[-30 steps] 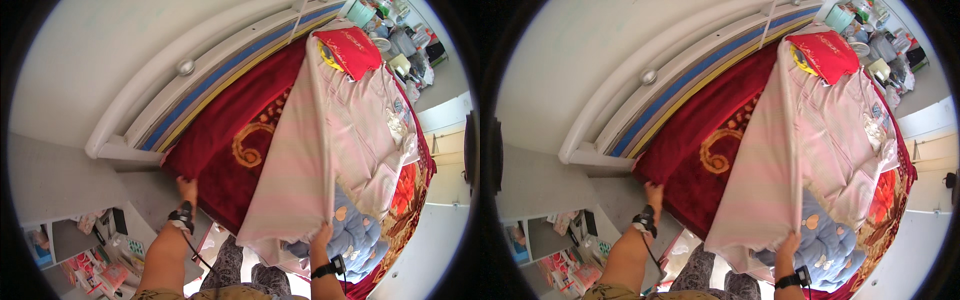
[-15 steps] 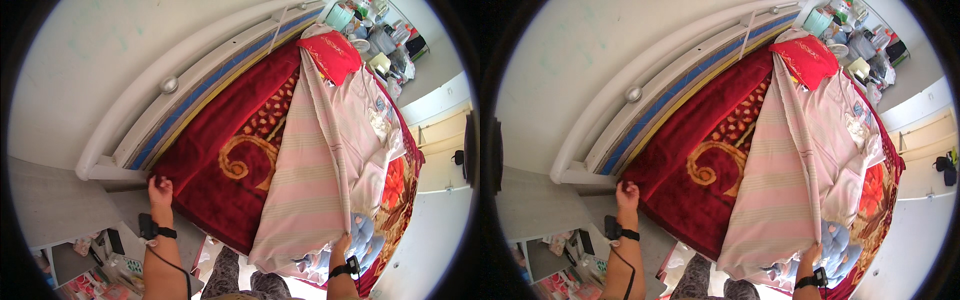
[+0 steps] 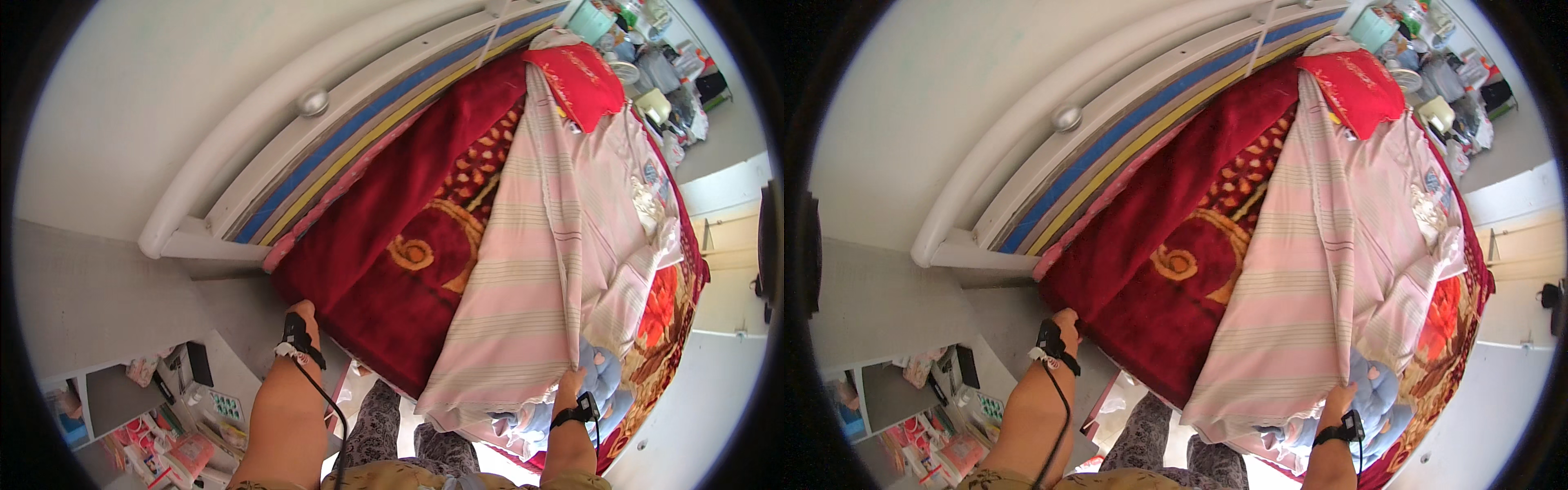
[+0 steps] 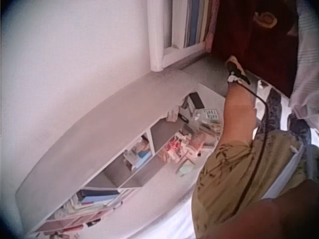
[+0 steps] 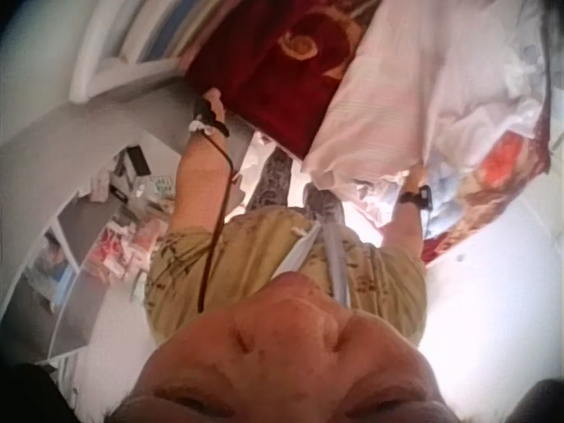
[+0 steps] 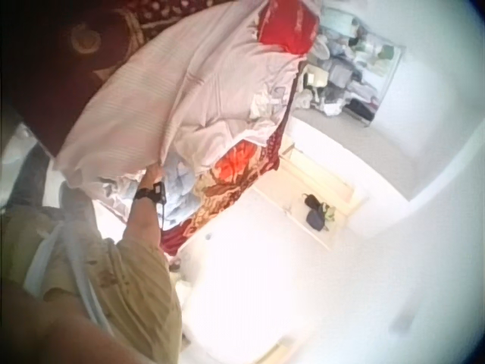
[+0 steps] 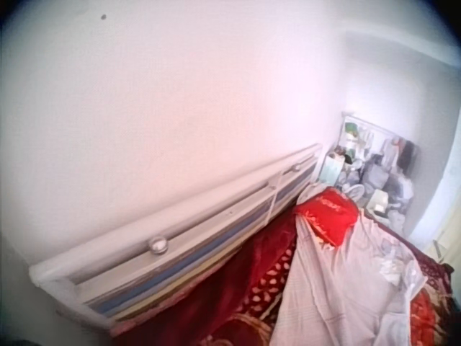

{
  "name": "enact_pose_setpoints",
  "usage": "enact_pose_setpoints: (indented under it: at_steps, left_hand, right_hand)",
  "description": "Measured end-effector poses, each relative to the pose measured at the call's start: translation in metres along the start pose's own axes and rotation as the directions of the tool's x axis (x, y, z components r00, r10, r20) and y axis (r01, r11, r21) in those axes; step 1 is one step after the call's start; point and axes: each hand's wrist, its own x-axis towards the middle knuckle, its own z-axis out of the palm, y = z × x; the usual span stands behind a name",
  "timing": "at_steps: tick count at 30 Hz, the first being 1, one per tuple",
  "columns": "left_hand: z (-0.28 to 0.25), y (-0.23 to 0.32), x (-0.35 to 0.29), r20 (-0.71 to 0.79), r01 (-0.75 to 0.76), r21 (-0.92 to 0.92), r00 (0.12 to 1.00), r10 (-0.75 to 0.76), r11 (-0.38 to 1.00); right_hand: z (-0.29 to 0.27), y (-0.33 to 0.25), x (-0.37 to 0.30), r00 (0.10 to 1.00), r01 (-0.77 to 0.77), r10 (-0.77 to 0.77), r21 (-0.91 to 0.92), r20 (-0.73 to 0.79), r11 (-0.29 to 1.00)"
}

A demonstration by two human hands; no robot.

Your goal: The person folds a colorful pillow, a pink plush toy, a white duvet, and a dark garment on a bed in a bedroom. The person then adjusts the bedsheet and a red patterned blanket.

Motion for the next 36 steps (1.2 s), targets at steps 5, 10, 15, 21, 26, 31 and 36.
enact_pose_setpoints:
  at_steps: [5,10,15,21,26,31,36]
  left_hand:
    - [-0.006,0.012,-0.038,-0.395,-0.502,0.435,0.639,0.660,0.747]
    - [0.004,0.056,-0.036,0.046,-0.709,0.612,0.475,0.879,0.352]
    - [-0.001,0.078,-0.001,0.219,-0.660,0.711,0.534,0.816,0.242]
    - [-0.020,0.096,-0.025,0.554,-0.872,0.459,0.429,0.714,0.168]
    - [-0.056,0.092,-0.067,0.658,-0.923,0.257,0.385,0.647,0.288]
    - [-0.077,0.096,-0.082,0.678,-0.849,0.137,0.455,0.577,0.510]
    - [-0.078,0.086,-0.098,0.697,-0.935,0.028,0.271,0.664,0.352]
  right_hand:
    - [0.017,-0.074,-0.051,0.671,0.715,-0.730,-0.143,-0.134,0.684]
    - [0.102,-0.171,-0.129,0.547,0.565,-0.756,0.508,0.360,0.650]
    - [0.203,-0.239,-0.200,0.334,-0.278,-0.664,0.743,0.669,0.609]
    - [0.235,-0.320,-0.281,0.152,-0.552,-0.431,0.438,0.890,0.709]
    - [0.200,-0.365,-0.320,-0.016,-0.867,-0.406,0.190,0.914,0.461]
    - [0.130,-0.375,-0.328,0.354,-0.713,-0.678,0.656,0.644,0.250]
    - [0.107,-0.354,-0.338,0.476,-0.610,-0.720,0.779,0.504,0.142]
